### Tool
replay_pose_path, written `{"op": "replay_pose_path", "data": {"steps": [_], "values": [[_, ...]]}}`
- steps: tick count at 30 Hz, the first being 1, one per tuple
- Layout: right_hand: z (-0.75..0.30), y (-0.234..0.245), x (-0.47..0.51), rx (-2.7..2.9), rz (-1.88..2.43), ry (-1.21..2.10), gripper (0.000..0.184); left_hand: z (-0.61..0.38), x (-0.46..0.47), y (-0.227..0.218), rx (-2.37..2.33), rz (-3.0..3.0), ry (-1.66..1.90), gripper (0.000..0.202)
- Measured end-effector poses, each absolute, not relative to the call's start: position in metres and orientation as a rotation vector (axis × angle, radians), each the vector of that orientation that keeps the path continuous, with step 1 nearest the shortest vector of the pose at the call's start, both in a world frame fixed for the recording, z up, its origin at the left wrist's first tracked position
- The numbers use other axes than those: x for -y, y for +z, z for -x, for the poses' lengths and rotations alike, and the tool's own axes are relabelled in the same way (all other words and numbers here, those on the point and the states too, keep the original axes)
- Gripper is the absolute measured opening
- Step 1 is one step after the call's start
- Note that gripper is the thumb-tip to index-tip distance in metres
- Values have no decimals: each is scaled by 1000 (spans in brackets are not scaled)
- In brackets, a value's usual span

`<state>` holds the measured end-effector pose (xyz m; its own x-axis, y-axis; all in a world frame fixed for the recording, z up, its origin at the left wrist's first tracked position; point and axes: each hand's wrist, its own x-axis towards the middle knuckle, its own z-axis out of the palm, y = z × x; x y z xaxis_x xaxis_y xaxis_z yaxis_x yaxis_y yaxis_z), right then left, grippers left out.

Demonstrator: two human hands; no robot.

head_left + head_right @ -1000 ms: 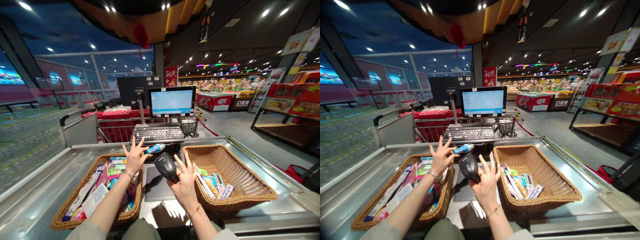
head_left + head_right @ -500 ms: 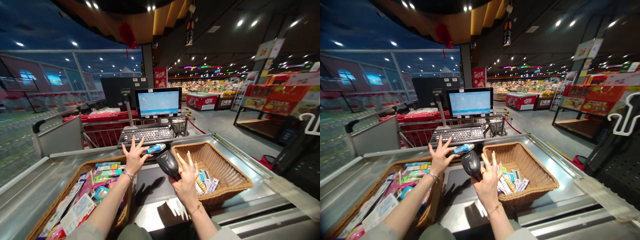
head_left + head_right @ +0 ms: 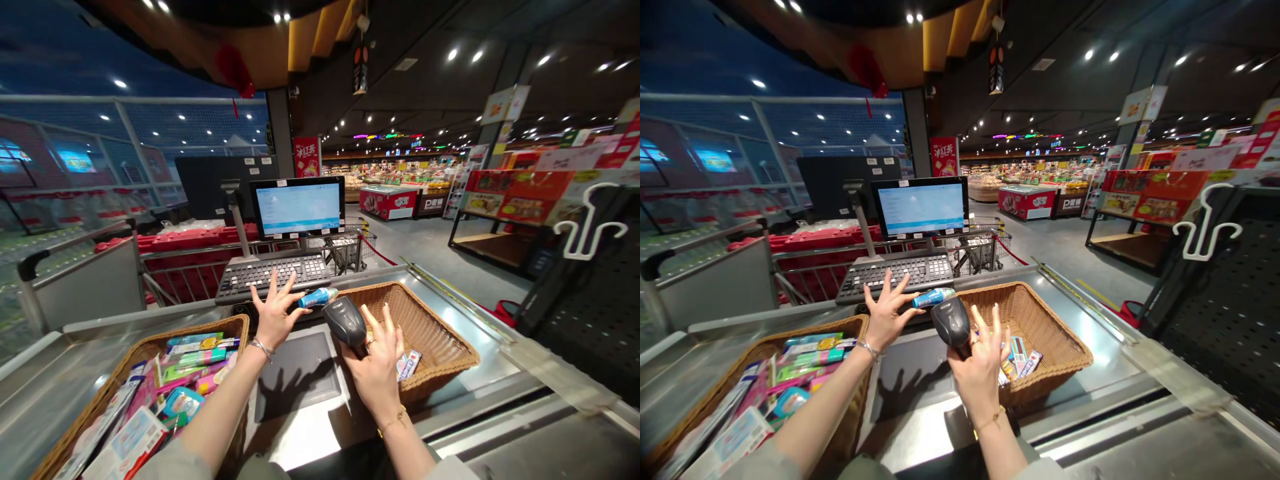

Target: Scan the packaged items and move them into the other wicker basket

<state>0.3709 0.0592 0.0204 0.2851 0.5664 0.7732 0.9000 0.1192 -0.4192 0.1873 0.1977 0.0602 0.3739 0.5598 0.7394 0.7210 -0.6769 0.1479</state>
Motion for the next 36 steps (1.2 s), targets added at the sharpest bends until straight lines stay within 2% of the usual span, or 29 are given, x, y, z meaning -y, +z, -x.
{"op": "replay_pose_path", "data": {"steps": [11,30,32,36], "values": [[-387,21,-56,1167,1647,-474,39,-207,-195,60,1098,2476,-1175,23],[-419,7,-58,887,1720,-539,40,-240,-193,55,978,2539,-1141,25],[-422,7,-57,852,1720,-555,38,-249,-192,53,1004,2536,-1134,29],[-426,9,-55,810,1745,-538,37,-264,-191,50,1122,2552,-1092,50]]}}
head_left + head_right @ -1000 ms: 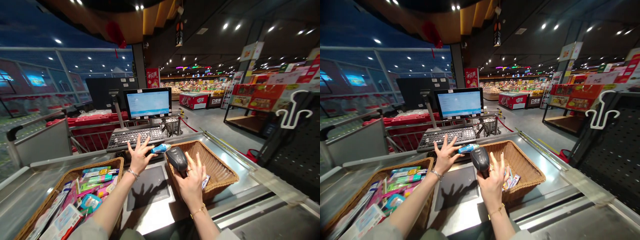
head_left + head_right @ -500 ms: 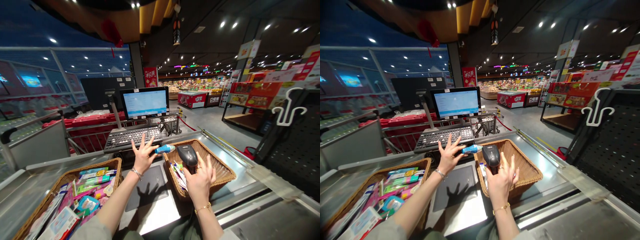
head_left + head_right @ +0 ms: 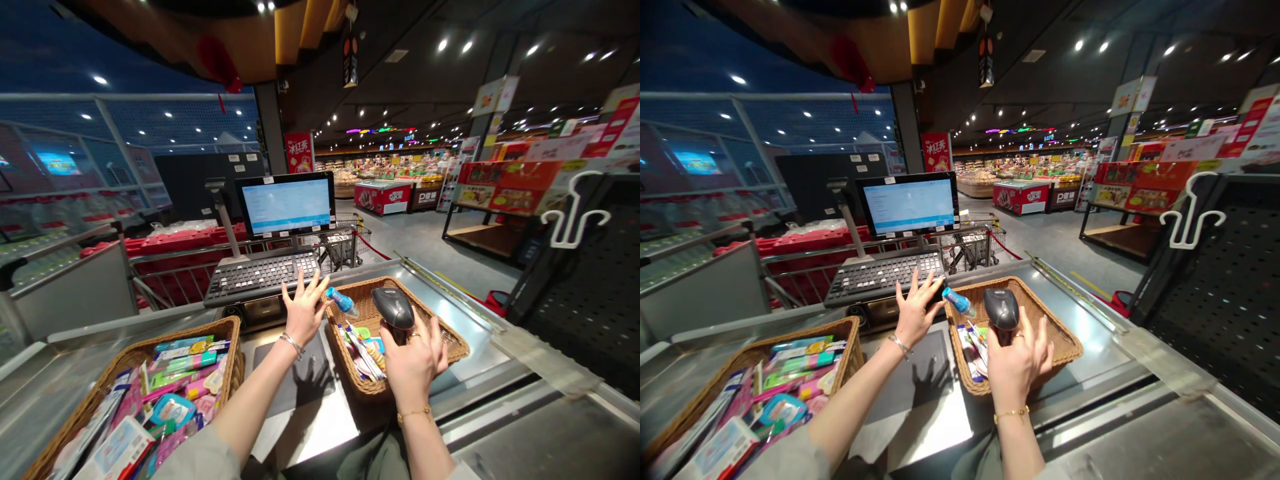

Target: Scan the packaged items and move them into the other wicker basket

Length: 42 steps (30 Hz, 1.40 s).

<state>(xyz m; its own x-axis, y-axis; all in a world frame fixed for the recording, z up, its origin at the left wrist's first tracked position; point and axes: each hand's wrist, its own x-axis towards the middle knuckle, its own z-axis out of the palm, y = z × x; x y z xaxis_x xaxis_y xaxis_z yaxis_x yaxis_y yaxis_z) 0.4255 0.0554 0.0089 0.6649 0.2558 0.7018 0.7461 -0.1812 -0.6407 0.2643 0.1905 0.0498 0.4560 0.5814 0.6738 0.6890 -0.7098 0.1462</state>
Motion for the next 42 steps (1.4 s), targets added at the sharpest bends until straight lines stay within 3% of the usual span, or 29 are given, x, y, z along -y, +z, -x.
{"op": "replay_pose_path", "data": {"steps": [13,42], "values": [[-416,9,-58,834,1723,-474,41,-233,-185,53,1326,2477,-1122,45],[-300,-1,-88,1316,1530,-303,37,-101,-147,34,1736,2286,-834,62]]}}
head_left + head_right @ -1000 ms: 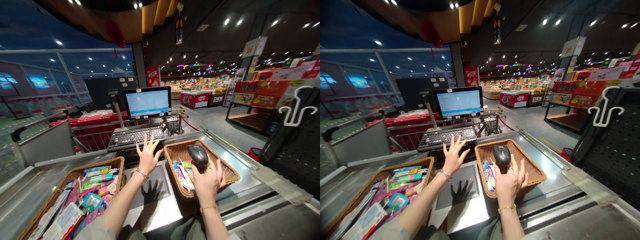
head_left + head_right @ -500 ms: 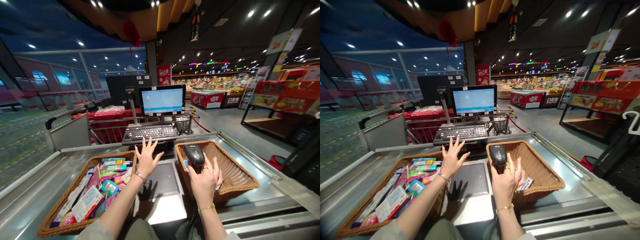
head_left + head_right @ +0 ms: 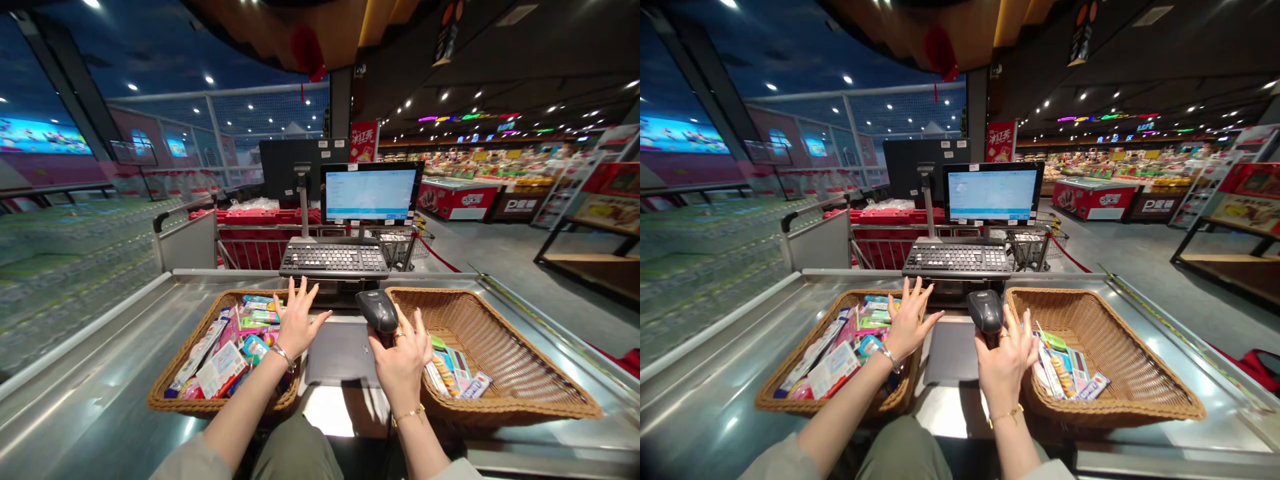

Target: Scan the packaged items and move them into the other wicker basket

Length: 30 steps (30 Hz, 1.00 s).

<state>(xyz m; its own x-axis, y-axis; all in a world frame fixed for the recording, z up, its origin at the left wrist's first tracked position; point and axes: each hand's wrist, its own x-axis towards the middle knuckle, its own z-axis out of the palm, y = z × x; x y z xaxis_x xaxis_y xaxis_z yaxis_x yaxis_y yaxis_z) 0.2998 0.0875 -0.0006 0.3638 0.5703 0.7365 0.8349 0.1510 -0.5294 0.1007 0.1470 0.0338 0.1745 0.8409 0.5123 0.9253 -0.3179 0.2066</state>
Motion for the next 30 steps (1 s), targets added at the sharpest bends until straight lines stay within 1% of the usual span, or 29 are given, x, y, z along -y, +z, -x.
{"op": "replay_pose_path", "data": {"steps": [3,8,19,25,30], "values": [[-288,-3,-91,1357,1519,-278,36,-86,-146,30,1782,2263,-818,62],[-269,-5,-94,1411,1485,-238,26,-61,-143,21,1820,2229,-773,62],[-242,-16,-98,1483,1440,-185,24,-9,-127,8,1907,2137,-697,61],[-233,-16,-97,1516,1453,-145,24,23,-120,16,1987,2113,-593,57],[-231,-17,-97,1524,1449,-160,21,51,-112,20,2075,2056,-510,58]]}}
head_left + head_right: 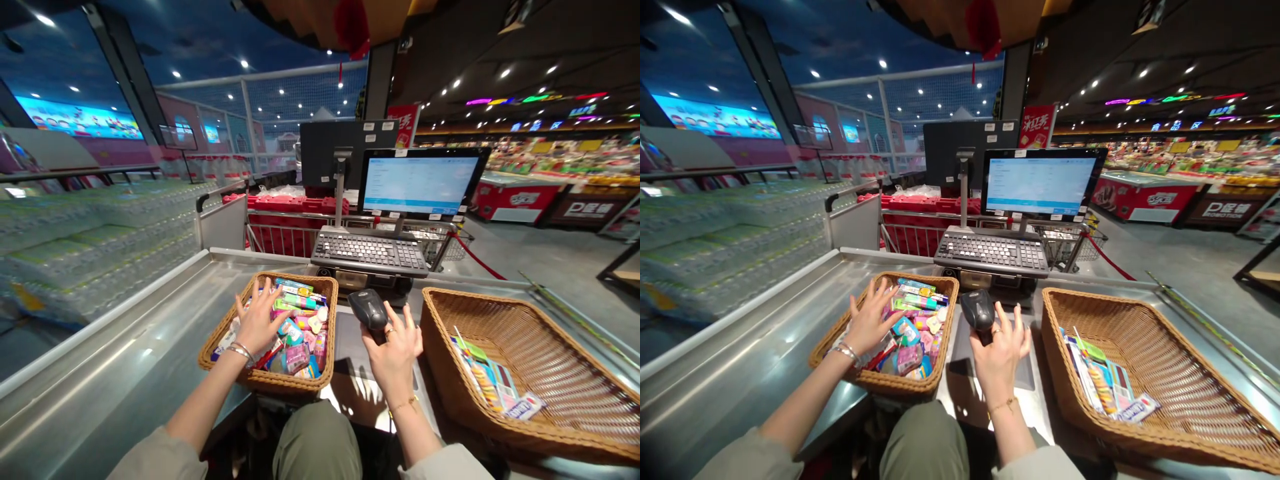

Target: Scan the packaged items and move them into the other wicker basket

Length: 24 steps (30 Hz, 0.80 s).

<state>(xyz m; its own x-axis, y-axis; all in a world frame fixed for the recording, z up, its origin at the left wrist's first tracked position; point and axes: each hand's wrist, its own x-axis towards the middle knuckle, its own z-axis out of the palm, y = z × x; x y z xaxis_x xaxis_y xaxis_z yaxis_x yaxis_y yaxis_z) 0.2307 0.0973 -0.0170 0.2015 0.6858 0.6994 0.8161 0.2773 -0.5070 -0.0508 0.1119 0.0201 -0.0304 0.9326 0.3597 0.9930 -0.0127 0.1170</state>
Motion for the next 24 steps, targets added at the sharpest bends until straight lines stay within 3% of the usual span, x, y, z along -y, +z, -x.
{"op": "replay_pose_path", "data": {"steps": [14,21,24], "values": [[-227,-20,-99,1539,1432,-143,21,109,-79,22,2156,2127,-102,59],[-226,-22,-98,1550,1440,-145,23,97,-67,11,2261,2100,51,84],[-225,-22,-98,1550,1436,-159,23,94,-68,9,2283,2094,75,85]]}}
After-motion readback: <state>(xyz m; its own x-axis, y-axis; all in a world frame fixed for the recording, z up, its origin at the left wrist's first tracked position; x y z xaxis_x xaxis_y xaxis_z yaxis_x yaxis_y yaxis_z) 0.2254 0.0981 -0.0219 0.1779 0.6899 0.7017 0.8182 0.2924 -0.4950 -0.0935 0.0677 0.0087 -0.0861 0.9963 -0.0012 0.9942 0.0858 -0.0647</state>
